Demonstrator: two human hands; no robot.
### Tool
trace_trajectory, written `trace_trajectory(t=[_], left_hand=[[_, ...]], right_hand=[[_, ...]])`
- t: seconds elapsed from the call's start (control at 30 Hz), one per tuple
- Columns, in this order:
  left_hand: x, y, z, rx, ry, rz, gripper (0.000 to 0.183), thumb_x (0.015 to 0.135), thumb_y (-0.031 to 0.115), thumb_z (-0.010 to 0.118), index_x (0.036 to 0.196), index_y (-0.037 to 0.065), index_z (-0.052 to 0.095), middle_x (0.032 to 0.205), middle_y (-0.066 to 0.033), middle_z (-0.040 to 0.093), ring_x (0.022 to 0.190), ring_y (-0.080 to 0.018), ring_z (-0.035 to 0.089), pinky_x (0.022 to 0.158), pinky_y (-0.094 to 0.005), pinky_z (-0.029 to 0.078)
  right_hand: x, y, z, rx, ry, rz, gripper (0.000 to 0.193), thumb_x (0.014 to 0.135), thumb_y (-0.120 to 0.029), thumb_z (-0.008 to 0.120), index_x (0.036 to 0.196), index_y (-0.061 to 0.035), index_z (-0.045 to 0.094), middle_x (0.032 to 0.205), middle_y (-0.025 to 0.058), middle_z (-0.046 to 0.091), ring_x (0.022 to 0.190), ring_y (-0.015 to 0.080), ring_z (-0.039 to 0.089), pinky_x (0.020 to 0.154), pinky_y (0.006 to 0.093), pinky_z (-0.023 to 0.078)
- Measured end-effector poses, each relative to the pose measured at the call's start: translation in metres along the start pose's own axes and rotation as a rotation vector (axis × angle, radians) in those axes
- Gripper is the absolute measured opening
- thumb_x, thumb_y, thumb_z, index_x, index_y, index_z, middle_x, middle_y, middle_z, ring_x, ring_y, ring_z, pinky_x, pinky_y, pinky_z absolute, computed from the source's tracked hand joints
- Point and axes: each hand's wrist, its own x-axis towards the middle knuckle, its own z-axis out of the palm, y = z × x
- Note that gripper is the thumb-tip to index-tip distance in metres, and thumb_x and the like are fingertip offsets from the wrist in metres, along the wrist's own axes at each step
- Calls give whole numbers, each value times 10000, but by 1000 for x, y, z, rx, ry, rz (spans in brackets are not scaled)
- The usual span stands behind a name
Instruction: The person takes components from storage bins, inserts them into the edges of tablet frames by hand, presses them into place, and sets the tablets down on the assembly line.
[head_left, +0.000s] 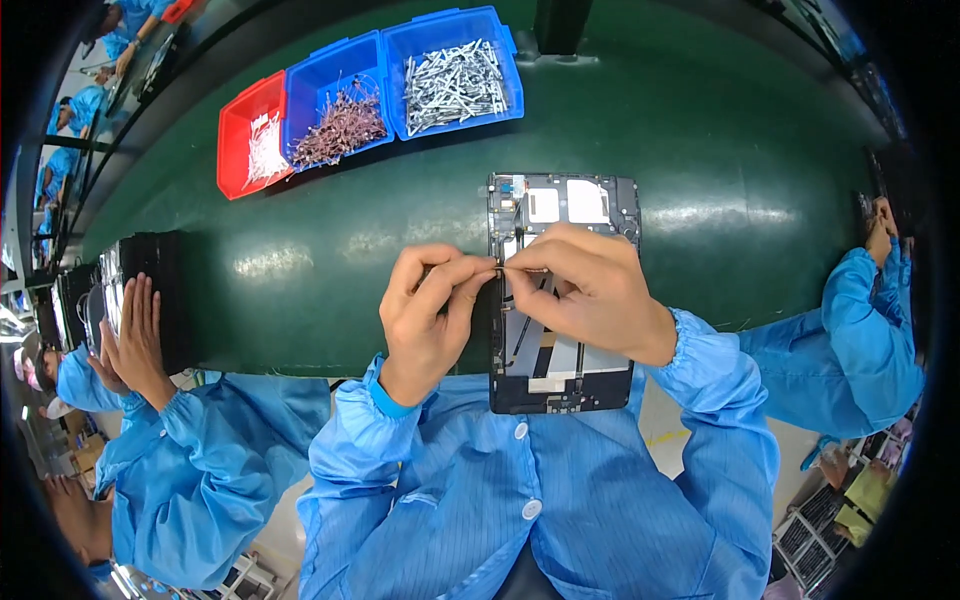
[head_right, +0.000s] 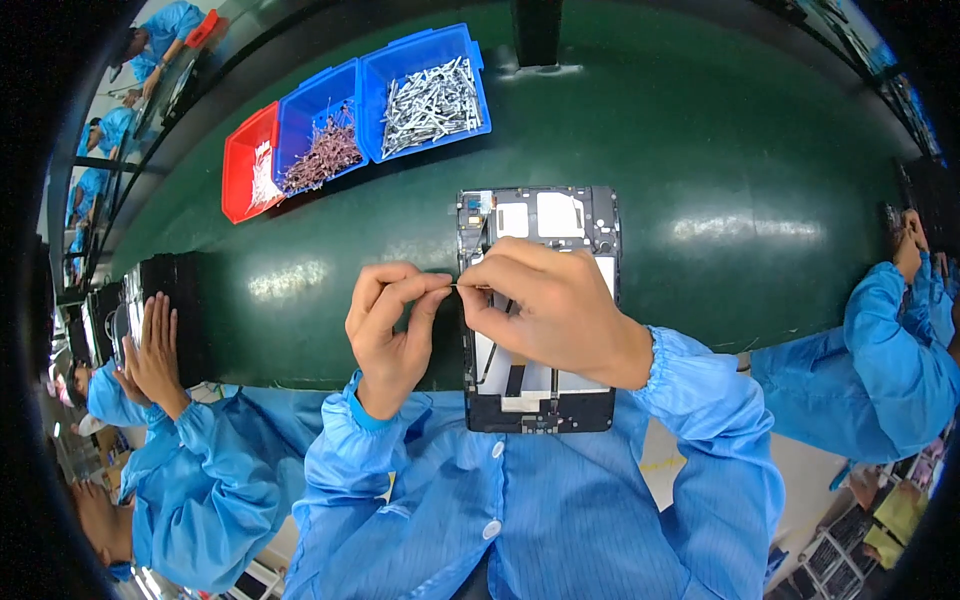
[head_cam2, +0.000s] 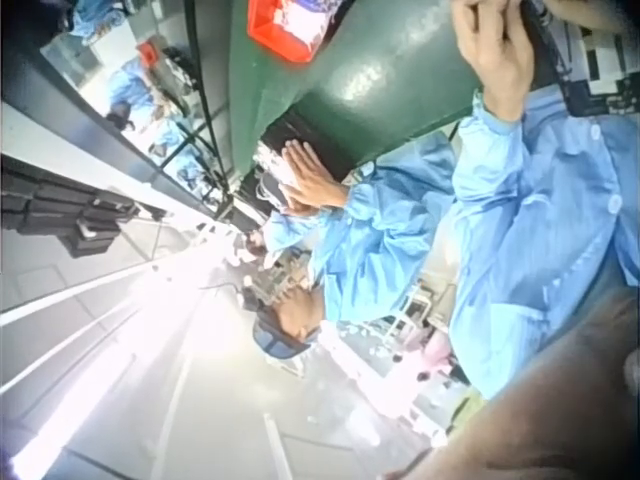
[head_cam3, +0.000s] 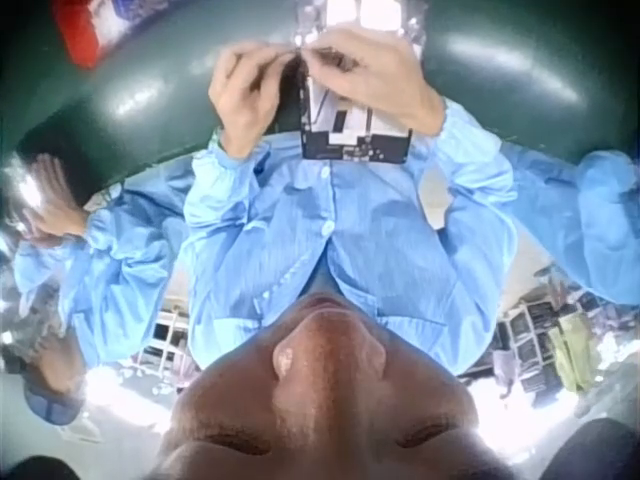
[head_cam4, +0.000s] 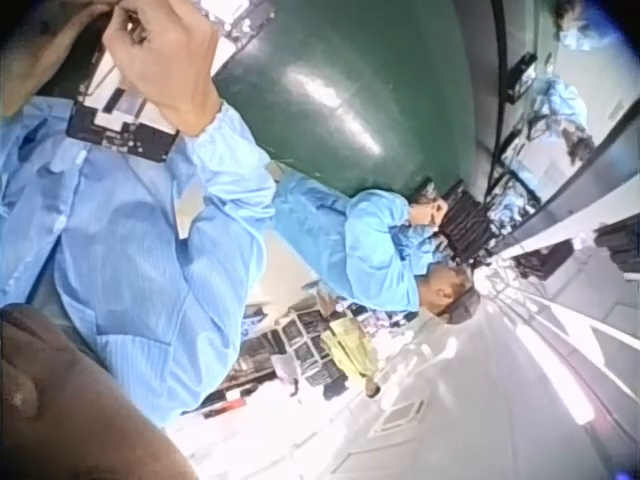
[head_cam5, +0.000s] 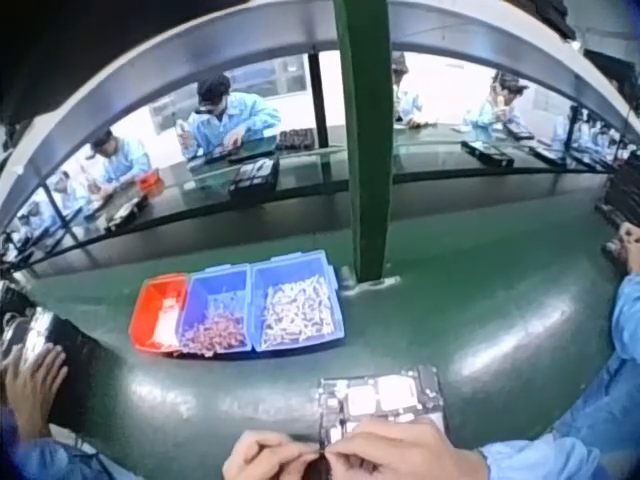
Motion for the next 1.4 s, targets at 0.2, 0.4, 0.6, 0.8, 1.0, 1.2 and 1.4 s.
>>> trace_trajectory(t=[0.2, 0.4, 0.6, 0.8, 1.0, 1.2, 1.4], left_hand=[[11, -4, -2, -297, -156, -462, 269, 899, 34, 694, 1163, 9, 652, 933, -54, 606, 707, -111, 581, 569, -236, 472], [26, -17, -4, -594, -346, -897, 267, 958, 106, 656, 1171, -45, 599, 846, -51, 641, 616, -65, 591, 467, -200, 461], [33, -21, -4, -583, -378, -930, 190, 943, 111, 682, 1050, -36, 629, 799, -51, 645, 574, -68, 594, 429, -202, 453], [36, -22, -3, -568, -389, -937, 160, 937, 110, 688, 1008, -25, 641, 734, -34, 638, 554, -60, 584, 429, -197, 449], [38, -23, -3, -560, -408, -940, 147, 933, 106, 692, 992, -22, 650, 675, -21, 631, 541, -57, 578, 429, -195, 444], [41, -22, -5, -534, -431, -928, 148, 926, 98, 699, 994, -24, 648, 716, -27, 642, 559, -57, 585, 436, -192, 456], [41, -20, -3, -516, -430, -913, 120, 921, 66, 690, 965, -28, 630, 752, -37, 643, 569, -62, 594, 433, -197, 465]], right_hand=[[9, 18, 3, -19, -43, 95, 94, 786, -27, 719, 857, 0, 664, 794, 114, 642, 689, 240, 693, 584, 326, 543], [6, 32, 11, -46, -15, 46, 81, 813, -24, 729, 875, -3, 680, 773, 87, 629, 616, 147, 644, 520, 280, 494], [3, 30, 13, -196, -53, 1, 87, 790, -26, 724, 852, -42, 665, 774, 59, 602, 629, 182, 655, 532, 294, 517], [4, 30, 11, -272, -74, -47, 94, 762, -64, 723, 820, -65, 650, 781, 31, 566, 582, 188, 610, 504, 304, 498], [5, 31, 9, -238, -102, -34, 89, 774, -70, 722, 833, -65, 656, 785, 33, 564, 587, 196, 609, 512, 314, 501], [6, 33, 8, -191, -103, -42, 118, 809, -127, 696, 811, -49, 607, 803, 58, 541, 611, 241, 618, 497, 359, 495], [6, 36, 9, -155, -92, -28, 104, 810, -129, 689, 815, -59, 613, 802, 54, 556, 613, 238, 623, 501, 354, 499]])
